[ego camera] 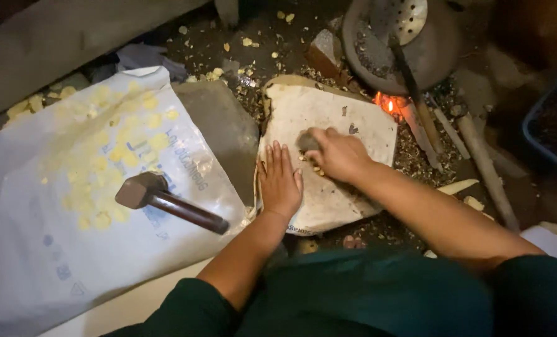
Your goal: Cracking nut shells with a wooden mallet and sorting the kernels by hand
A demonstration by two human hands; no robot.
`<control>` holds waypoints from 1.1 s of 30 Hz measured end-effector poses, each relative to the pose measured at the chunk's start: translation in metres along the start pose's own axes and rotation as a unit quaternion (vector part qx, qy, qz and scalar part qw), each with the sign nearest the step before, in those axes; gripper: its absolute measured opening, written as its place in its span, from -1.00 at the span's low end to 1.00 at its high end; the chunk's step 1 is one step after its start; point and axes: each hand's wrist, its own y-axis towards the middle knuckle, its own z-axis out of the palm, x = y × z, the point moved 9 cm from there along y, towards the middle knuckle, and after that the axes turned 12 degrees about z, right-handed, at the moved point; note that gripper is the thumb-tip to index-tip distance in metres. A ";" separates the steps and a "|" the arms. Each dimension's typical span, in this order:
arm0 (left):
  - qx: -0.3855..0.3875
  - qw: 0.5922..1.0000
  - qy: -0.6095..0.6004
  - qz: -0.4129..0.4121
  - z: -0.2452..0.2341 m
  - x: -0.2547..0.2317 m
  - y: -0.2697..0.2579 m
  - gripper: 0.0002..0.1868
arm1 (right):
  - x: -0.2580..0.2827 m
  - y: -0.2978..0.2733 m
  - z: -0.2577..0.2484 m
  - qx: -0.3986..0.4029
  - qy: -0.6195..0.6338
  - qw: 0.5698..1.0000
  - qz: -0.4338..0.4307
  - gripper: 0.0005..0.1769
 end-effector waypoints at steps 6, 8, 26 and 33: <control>-0.129 0.975 -0.097 0.152 -0.048 -0.021 0.013 -0.61 | -0.071 0.006 -0.007 -0.065 0.049 0.993 0.089 -0.39; -0.101 0.980 -0.098 0.141 -0.026 -0.005 0.024 -0.71 | -0.057 -0.002 -0.012 -0.048 0.065 0.993 0.088 -0.42; -0.081 0.984 -0.153 0.030 -0.021 0.006 0.016 -0.58 | -0.022 0.007 -0.004 -0.035 -0.029 0.999 -0.028 -0.48; -0.100 0.972 -0.168 0.133 -0.035 -0.012 0.013 -0.85 | -0.079 -0.026 -0.095 -0.408 -0.175 0.896 -0.029 -0.71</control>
